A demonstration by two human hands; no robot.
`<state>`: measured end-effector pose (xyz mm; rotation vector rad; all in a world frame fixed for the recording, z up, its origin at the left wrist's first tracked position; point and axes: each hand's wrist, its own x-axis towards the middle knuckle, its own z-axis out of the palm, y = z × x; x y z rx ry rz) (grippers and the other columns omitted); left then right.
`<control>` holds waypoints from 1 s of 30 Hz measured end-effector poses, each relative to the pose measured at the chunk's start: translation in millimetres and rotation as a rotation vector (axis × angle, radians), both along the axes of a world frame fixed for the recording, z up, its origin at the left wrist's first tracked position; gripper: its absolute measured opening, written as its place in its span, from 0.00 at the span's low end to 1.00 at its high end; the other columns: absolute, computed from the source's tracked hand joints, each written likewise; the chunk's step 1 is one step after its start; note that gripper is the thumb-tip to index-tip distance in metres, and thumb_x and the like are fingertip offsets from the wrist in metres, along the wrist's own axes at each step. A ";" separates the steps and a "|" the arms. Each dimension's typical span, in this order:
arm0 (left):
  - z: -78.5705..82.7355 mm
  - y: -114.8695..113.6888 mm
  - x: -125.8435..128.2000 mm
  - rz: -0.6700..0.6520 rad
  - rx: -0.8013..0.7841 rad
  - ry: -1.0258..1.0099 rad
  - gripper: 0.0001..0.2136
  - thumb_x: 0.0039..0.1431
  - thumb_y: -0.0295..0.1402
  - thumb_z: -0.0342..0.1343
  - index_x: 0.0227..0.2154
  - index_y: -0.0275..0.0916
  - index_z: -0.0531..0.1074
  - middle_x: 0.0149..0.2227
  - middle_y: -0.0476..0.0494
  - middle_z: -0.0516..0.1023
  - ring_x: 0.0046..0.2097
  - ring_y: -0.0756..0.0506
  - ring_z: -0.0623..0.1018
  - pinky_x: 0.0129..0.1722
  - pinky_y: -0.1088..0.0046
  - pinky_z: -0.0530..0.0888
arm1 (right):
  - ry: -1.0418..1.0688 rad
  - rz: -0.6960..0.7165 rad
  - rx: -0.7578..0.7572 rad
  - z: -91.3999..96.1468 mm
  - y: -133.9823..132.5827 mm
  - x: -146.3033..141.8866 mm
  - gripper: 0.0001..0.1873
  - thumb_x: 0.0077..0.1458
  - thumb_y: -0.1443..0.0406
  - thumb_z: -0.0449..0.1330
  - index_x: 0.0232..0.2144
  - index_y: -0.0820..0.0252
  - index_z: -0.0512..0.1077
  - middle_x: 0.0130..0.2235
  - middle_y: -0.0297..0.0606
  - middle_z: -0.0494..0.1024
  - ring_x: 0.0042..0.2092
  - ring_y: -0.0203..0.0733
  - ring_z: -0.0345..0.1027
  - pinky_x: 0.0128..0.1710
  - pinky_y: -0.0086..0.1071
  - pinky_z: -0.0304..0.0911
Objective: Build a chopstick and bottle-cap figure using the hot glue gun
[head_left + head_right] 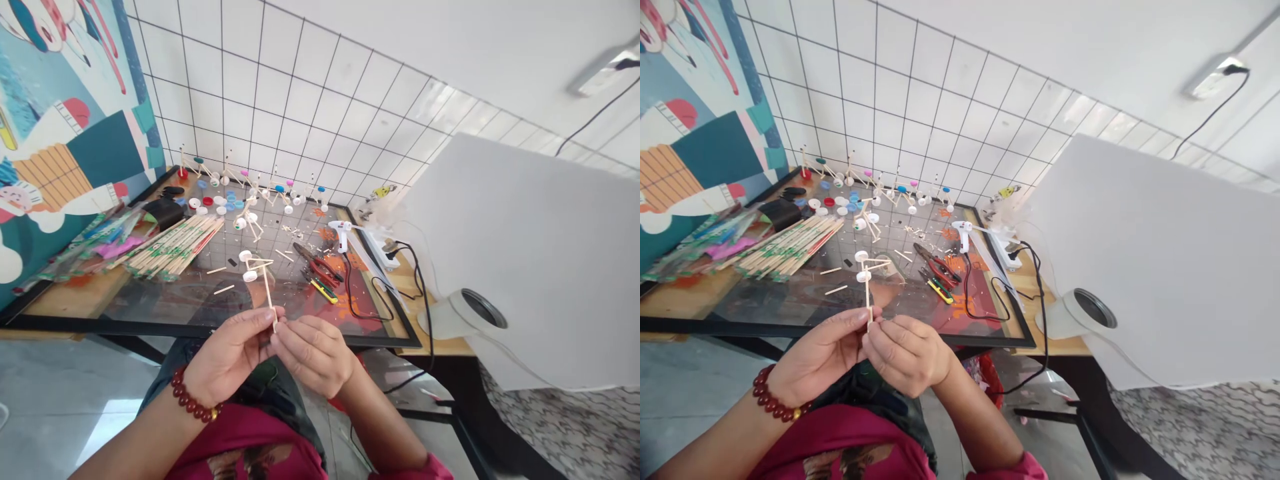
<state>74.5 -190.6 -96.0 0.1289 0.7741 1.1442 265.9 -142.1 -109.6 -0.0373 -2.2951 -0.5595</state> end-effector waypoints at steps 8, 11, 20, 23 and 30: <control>-5.1 15.6 0.3 0.178 0.037 0.140 0.03 0.53 0.24 0.72 0.29 0.34 0.84 0.31 0.41 0.87 0.34 0.47 0.84 0.37 0.73 0.82 | 0.379 -0.191 -0.415 -17.4 5.0 -9.7 0.12 0.64 0.69 0.68 0.49 0.52 0.79 0.41 0.41 0.87 0.40 0.44 0.82 0.43 0.41 0.77; -9.2 16.4 2.2 0.205 0.053 0.156 0.05 0.51 0.25 0.74 0.29 0.34 0.84 0.30 0.42 0.86 0.32 0.48 0.84 0.35 0.75 0.82 | 0.349 -0.201 -0.428 -23.7 1.9 -15.4 0.10 0.63 0.69 0.68 0.45 0.50 0.80 0.41 0.39 0.87 0.40 0.44 0.82 0.44 0.42 0.76; -18.3 26.4 7.7 0.272 0.107 0.228 0.14 0.39 0.30 0.80 0.28 0.34 0.82 0.28 0.45 0.85 0.30 0.49 0.83 0.33 0.76 0.81 | 0.212 -0.221 -0.342 -30.3 5.6 -22.1 0.09 0.67 0.71 0.63 0.46 0.55 0.80 0.42 0.39 0.87 0.42 0.42 0.80 0.49 0.39 0.73; -18.9 39.3 -0.4 0.310 0.156 0.299 0.15 0.42 0.33 0.80 0.28 0.35 0.79 0.27 0.49 0.84 0.31 0.48 0.84 0.35 0.74 0.83 | 0.120 -0.326 -0.490 -33.9 31.4 -2.2 0.07 0.68 0.64 0.65 0.47 0.56 0.80 0.45 0.43 0.86 0.47 0.45 0.79 0.51 0.39 0.72; -9.9 58.9 -18.5 0.280 0.169 0.361 0.09 0.51 0.28 0.75 0.31 0.35 0.80 0.34 0.44 0.87 0.34 0.47 0.87 0.35 0.73 0.84 | -0.288 -1.030 -0.886 -24.6 123.9 59.1 0.08 0.61 0.68 0.64 0.43 0.62 0.78 0.48 0.49 0.80 0.52 0.51 0.74 0.54 0.39 0.67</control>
